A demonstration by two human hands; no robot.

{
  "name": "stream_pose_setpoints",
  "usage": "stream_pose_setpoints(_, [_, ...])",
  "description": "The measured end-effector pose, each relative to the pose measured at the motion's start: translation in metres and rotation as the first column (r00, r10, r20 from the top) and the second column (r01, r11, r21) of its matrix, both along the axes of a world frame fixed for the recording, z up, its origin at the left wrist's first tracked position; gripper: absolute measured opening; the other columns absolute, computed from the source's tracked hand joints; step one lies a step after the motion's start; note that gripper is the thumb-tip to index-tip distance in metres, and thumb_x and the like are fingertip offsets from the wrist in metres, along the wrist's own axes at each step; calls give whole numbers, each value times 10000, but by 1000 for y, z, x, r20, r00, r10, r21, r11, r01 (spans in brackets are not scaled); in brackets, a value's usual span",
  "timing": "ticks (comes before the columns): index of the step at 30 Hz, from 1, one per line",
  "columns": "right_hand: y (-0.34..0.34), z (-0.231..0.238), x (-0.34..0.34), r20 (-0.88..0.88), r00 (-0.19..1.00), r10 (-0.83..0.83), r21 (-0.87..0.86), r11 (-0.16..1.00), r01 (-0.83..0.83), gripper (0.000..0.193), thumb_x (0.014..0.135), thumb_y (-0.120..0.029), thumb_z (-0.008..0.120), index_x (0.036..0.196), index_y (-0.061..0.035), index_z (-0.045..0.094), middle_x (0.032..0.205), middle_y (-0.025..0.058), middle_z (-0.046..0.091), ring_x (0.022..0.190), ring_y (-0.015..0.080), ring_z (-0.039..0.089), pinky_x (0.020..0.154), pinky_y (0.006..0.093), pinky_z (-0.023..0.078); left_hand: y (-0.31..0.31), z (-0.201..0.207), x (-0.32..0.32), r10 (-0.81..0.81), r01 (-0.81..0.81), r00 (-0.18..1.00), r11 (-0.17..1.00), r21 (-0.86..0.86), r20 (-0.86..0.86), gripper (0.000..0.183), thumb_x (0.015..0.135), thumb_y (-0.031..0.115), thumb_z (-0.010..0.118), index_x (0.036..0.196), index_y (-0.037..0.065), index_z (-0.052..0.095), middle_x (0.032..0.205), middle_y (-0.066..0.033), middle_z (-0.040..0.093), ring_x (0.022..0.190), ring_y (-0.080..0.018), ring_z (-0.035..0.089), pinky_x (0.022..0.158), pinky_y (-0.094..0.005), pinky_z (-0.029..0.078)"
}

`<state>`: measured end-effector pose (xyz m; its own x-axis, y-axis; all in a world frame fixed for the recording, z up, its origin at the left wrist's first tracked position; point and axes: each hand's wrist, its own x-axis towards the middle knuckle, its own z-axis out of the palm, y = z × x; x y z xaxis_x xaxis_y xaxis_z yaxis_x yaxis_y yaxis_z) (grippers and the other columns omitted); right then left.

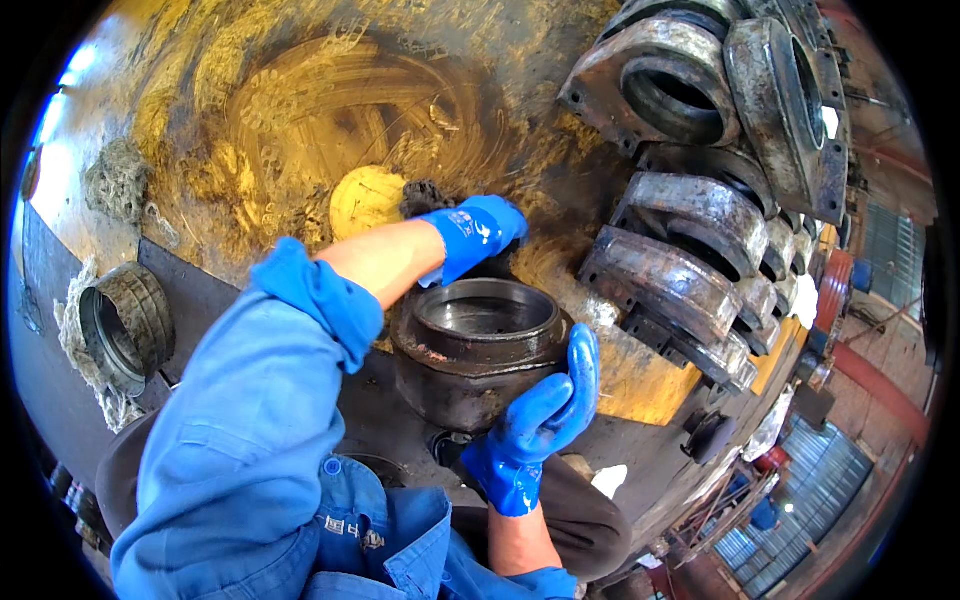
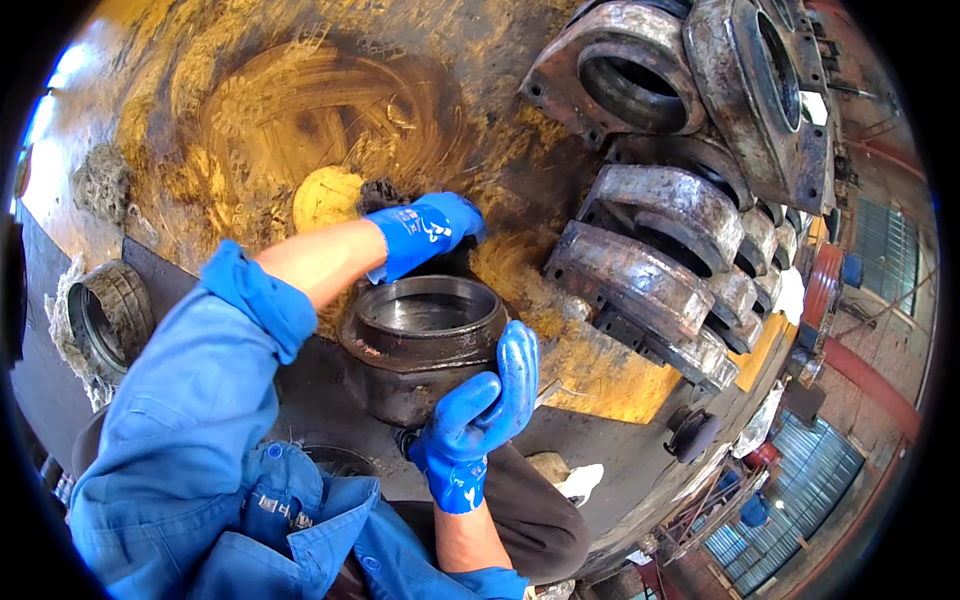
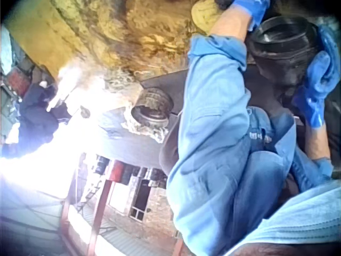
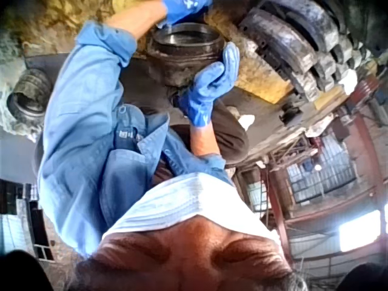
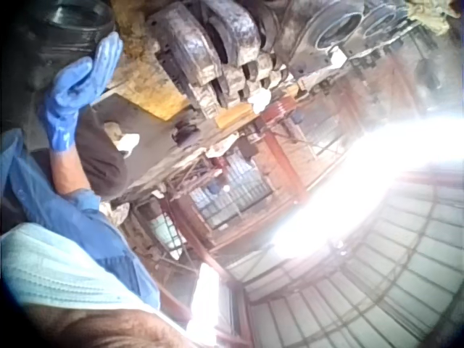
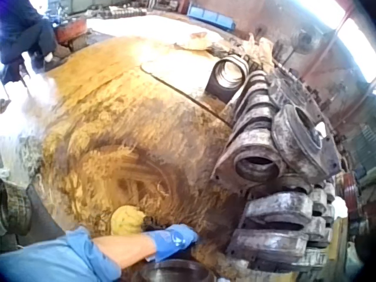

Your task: The person cleans various metal parts and components on a workshop floor using a wire brush and a cloth.

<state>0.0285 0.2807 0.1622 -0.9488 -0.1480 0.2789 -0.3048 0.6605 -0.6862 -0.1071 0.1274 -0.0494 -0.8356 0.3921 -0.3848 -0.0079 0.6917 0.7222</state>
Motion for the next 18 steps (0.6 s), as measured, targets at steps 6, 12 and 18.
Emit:
stream_pose_setpoints(6, [-3, 6, -6, -72, 997, -12, 6, 1000, 13, 397, 1057, -200, 460, 1294, 78, 614, 1333, 250, 655, 1270, 396, 610, 1136, 506, 425, -80, 14, 2, -63, 56, 987, 997, 53, 146, 537, 789, 10, 717, 1289, 203, 711, 1215, -111, 732, 1091, -322, 706, 961, -403, 552])
stream_pose_setpoints(12, [-2, 4, -3, -34, 999, -10, -6, 1000, 10, 406, 1081, -202, 428, 1310, 83, 603, 1372, 246, 633, 1301, 359, 587, 1151, 482, 413, -45, 8, -22, 464, -411, 885, 754, 512, 28, 512, 903, 202, 684, 1382, 42, 607, 1249, -208, 699, 1133, -304, 690, 999, -385, 537])
stream_pose_setpoints(18, [-8, 1, -2, -1, 1000, -9, 2, 1000, 9, 419, 1083, -218, 426, 1303, 87, 610, 1367, 244, 638, 1297, 354, 592, 1148, 477, 415, -11, -32, 6, -11, 45, 948, 994, 101, -318, 591, 732, 184, 774, 1313, 148, 676, 1357, -121, 663, 1232, -369, 628, 1040, -446, 513])
